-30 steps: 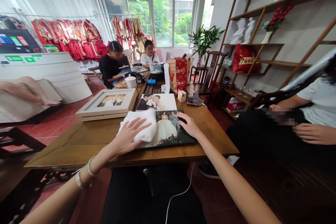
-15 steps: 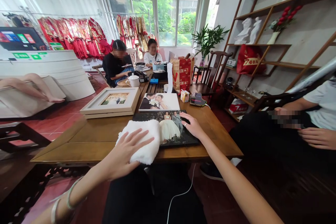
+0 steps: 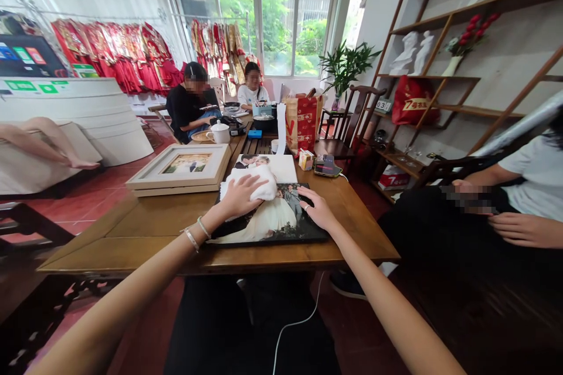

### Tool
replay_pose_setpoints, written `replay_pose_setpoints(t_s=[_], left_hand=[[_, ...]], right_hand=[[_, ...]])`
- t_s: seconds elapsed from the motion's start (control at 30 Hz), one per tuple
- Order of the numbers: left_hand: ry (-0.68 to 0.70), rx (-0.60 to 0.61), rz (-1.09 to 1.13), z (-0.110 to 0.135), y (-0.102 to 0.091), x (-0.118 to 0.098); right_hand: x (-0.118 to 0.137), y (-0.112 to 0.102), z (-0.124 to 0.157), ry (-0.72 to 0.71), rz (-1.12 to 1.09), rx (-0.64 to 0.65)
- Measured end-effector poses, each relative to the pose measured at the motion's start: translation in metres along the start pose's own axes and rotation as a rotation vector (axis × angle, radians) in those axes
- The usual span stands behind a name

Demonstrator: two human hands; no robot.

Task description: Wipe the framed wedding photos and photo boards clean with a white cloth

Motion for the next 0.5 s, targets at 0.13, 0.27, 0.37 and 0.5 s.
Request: replay_pose_setpoints(t_s=[0.13,0.27,0.37,0.5], left_hand=[[-0.002,-0.024,-0.014,0.003,0.002,-0.001],[-0.033,-0.002,-0.019,0.007,-0.001,-0.006],[0.002,0.036,0.002,0.014,-0.007,-0.012],[0.066,0.087,0.051,0.036,-0.020,-0.033]], right_hand=[[0.001,0.000,-0.001,0.006,-0.009,-0.005],[0.003,-0.001,-0.002,-0.006,-0.023,0.027],[0.003,-0.002,-0.003,-0.005,-0.042,0.029],[0.001,0.000,-0.003,0.012,-0.046,0.028]])
Point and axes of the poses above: each hand's wrist, its own z-axis away from the middle knuckle, its own y-axis out of the palm, x = y × z, the point moved 1 cm from there along -z, towards the middle knuckle, and after that the axes turned 14 degrees about -x, right-handed, at the moved point
